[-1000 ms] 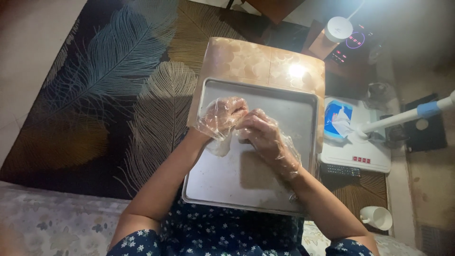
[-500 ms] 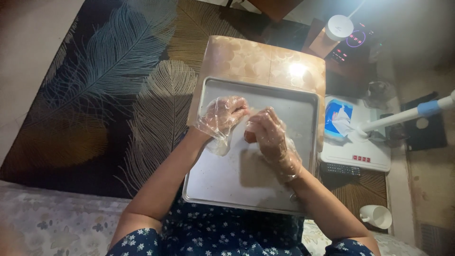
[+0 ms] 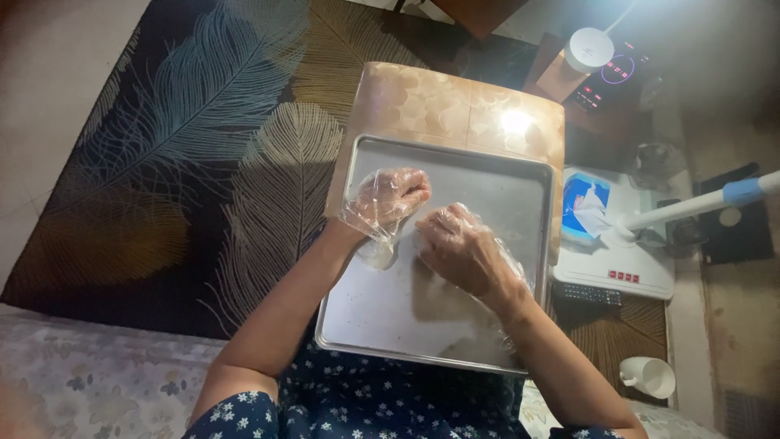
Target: Shaping small pieces of dough into uniform balls by hand on a metal tray while wearing plastic gloves.
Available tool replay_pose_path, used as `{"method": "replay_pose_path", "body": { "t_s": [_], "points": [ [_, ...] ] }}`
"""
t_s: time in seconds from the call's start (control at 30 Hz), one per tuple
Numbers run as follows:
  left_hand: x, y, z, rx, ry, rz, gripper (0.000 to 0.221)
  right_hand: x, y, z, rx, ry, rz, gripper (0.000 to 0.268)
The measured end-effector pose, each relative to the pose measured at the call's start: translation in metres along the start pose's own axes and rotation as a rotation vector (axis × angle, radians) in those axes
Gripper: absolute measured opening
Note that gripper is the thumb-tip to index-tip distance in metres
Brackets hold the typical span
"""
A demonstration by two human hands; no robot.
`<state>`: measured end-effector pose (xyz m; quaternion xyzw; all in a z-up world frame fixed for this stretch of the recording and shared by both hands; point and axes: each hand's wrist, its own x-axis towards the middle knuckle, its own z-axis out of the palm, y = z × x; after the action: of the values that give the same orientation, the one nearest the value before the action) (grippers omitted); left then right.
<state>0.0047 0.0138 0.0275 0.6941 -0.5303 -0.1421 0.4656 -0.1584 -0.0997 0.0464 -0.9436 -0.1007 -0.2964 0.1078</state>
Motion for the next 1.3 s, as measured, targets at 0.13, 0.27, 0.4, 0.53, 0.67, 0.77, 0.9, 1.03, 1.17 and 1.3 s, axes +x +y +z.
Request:
{"method": "replay_pose_path", "body": {
  "t_s": [0.13,0.27,0.4,0.53,0.67,0.77,0.9,1.03,1.17,1.3],
  "points": [
    [0.002,0.001,-0.002,-0.003,-0.048,-0.014,0.005,0.005,-0.017,-0.002,-0.13,-0.115,0.055,0.015],
    [0.002,0.017,-0.012,-0.078,-0.055,-0.047,0.005,0.004,-0.023,-0.007,-0.296,-0.304,0.152,0.007],
    [0.0,0.003,-0.001,-0.076,-0.075,-0.072,0.006,0.0,-0.01,0.015,-0.401,-0.326,0.028,0.007],
    [-0.001,0.004,0.006,-0.024,-0.063,-0.079,0.005,-0.006,0.002,0.021,-0.291,-0.313,0.062,0.009],
    [0.006,0.006,0.002,0.029,-0.032,-0.112,0.007,-0.013,0.012,0.014,-0.164,-0.266,0.048,0.012],
    [0.005,0.01,-0.001,-0.025,-0.049,-0.074,0.007,0.005,0.005,0.0,-0.087,-0.243,0.087,0.008],
    [0.001,-0.002,0.016,-0.066,0.034,-0.074,0.008,-0.004,0.02,0.027,-0.084,-0.227,0.076,0.012],
    [0.001,-0.009,0.022,-0.044,0.08,-0.16,0.018,0.0,0.018,0.032,-0.023,-0.143,0.132,0.012],
    [0.003,0.006,0.008,0.009,0.042,-0.128,0.015,0.01,0.012,0.024,-0.062,-0.169,0.159,0.017],
    [0.008,-0.062,0.035,0.17,-0.06,-0.16,0.014,0.01,0.014,0.029,-0.022,-0.205,0.195,0.019]
  ]
}}
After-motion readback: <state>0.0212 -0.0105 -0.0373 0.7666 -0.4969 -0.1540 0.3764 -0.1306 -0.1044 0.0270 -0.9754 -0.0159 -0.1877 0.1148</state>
